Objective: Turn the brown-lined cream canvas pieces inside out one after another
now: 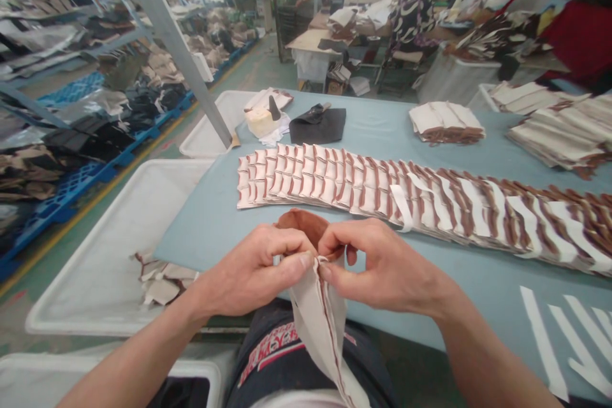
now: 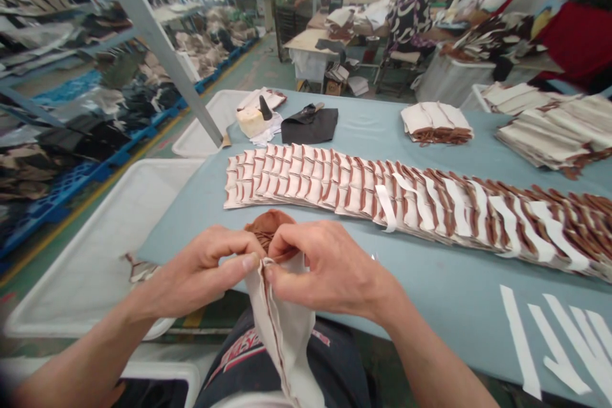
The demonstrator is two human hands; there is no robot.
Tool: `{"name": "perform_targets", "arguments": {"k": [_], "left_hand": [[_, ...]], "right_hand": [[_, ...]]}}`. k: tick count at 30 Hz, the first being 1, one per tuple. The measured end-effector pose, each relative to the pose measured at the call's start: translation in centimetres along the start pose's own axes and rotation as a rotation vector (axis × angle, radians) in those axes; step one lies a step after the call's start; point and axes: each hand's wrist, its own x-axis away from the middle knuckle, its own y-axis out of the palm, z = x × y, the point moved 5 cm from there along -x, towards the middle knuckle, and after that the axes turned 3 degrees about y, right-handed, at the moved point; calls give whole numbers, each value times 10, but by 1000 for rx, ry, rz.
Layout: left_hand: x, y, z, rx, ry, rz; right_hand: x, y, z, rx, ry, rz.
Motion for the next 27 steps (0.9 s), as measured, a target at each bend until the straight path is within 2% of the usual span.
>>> {"name": "perform_targets", "arguments": {"k": [6, 11, 14, 21, 27], "left_hand": [[-1, 7, -1, 22, 21, 15], [-2, 8, -2, -10, -5, 18], [-2, 9, -6, 55, -53, 8], [2, 9, -9, 158, -118, -13], [4, 4, -7, 93, -102, -60]], "right_hand": [[3, 6, 10, -197, 121, -66], [2, 6, 12, -217, 125, -59], [2, 6, 14, -235, 134, -57], [4, 7, 15, -166, 137, -31], [4, 9, 6, -95, 89, -34]]}}
